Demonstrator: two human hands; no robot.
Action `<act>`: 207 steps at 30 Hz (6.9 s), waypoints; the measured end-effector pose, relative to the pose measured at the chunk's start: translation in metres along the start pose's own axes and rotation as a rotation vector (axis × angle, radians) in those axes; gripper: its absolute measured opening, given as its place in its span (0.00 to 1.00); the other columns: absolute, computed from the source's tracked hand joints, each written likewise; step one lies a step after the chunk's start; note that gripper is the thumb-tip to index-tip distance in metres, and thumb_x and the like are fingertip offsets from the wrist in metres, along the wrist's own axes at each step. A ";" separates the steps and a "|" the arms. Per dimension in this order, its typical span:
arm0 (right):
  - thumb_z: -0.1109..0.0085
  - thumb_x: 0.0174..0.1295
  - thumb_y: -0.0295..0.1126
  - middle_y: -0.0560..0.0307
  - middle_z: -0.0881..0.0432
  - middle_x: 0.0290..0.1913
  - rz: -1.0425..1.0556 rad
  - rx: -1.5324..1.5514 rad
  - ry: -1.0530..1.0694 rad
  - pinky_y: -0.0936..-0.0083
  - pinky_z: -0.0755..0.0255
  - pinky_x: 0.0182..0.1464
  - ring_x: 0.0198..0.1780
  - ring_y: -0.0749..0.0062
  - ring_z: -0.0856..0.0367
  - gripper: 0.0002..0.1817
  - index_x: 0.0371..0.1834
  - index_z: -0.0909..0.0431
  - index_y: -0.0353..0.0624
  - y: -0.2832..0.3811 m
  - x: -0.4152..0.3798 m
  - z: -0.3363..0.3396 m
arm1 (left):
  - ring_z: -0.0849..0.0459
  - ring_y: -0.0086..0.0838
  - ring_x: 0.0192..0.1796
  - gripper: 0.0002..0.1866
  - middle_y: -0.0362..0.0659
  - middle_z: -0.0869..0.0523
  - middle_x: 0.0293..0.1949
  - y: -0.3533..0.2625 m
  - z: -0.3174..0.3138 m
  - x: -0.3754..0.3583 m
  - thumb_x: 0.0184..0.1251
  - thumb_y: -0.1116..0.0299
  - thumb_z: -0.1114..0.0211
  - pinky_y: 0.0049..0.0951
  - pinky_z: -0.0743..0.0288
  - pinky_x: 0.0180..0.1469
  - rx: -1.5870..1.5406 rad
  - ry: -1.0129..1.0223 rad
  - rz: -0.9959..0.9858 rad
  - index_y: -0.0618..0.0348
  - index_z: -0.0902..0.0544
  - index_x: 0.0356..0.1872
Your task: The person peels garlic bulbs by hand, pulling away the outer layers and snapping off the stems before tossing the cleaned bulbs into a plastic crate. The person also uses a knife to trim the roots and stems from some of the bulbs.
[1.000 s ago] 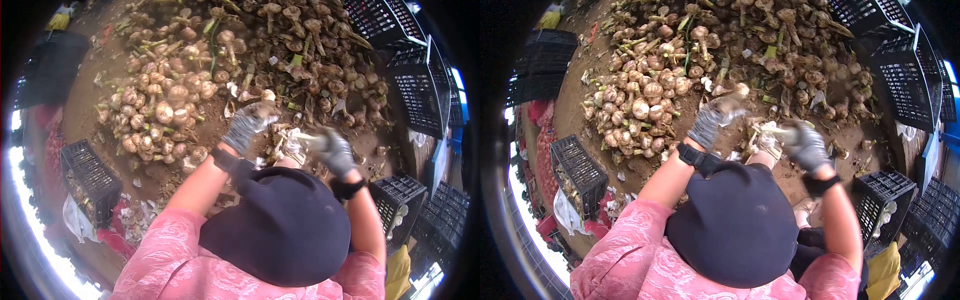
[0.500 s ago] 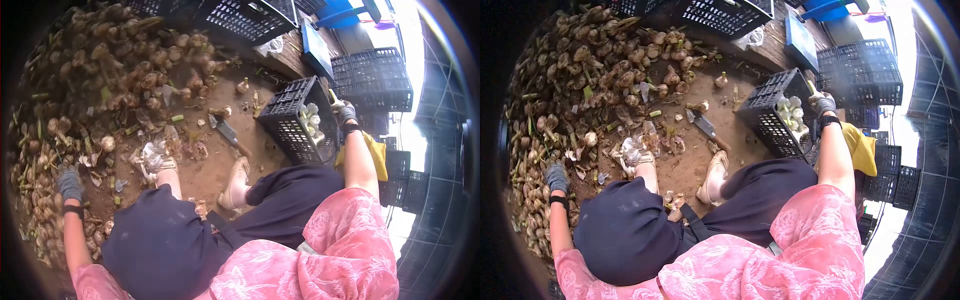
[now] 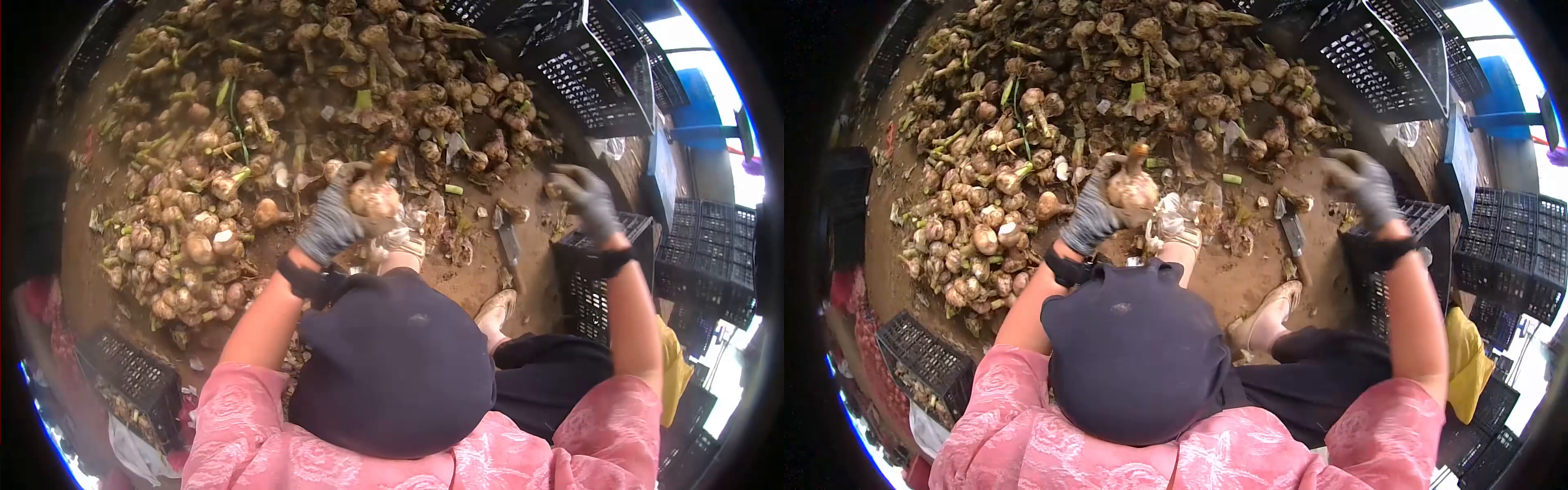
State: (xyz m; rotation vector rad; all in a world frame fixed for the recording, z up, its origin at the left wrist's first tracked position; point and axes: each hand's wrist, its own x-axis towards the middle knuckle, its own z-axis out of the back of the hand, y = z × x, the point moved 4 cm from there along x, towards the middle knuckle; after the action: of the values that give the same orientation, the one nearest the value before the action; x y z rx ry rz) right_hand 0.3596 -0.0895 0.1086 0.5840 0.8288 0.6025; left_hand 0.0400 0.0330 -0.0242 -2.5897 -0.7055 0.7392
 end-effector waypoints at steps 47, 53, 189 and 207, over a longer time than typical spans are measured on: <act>0.39 0.51 0.29 0.59 0.19 0.35 0.161 0.575 0.680 0.80 0.31 0.43 0.38 0.79 0.24 0.14 0.40 0.22 0.34 0.024 -0.027 -0.203 | 0.23 0.27 0.45 0.35 0.45 0.24 0.42 0.013 0.004 -0.026 0.37 0.73 0.32 0.26 0.25 0.44 0.417 -0.040 -0.115 0.59 0.36 0.53; 0.38 0.50 0.28 0.58 0.20 0.39 0.247 0.544 0.481 0.79 0.31 0.46 0.41 0.77 0.24 0.19 0.46 0.25 0.34 0.017 -0.024 -0.210 | 0.24 0.29 0.47 0.30 0.45 0.25 0.45 0.015 -0.007 -0.032 0.47 0.66 0.32 0.27 0.26 0.49 0.115 -0.051 -0.073 0.59 0.34 0.53; 0.37 0.55 0.32 0.62 0.23 0.36 0.162 0.659 0.507 0.82 0.31 0.41 0.38 0.82 0.27 0.14 0.42 0.26 0.38 0.043 -0.017 -0.215 | 0.28 0.32 0.51 0.37 0.47 0.30 0.49 -0.009 -0.029 -0.031 0.40 0.71 0.25 0.30 0.32 0.54 1.260 -0.126 -0.870 0.59 0.37 0.54; 0.37 0.53 0.25 0.56 0.22 0.46 0.405 0.404 0.489 0.77 0.29 0.50 0.45 0.78 0.25 0.20 0.51 0.27 0.38 0.040 -0.012 -0.198 | 0.20 0.35 0.41 0.40 0.49 0.22 0.42 -0.002 -0.024 -0.030 0.52 0.42 0.37 0.31 0.23 0.48 0.010 0.002 -0.134 0.63 0.35 0.57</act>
State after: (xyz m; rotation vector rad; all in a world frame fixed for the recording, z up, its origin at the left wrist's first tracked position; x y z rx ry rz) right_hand 0.1831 -0.0236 0.0346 1.0091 1.3227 0.9799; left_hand 0.0306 0.0137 0.0072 -2.5049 -0.8631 0.6969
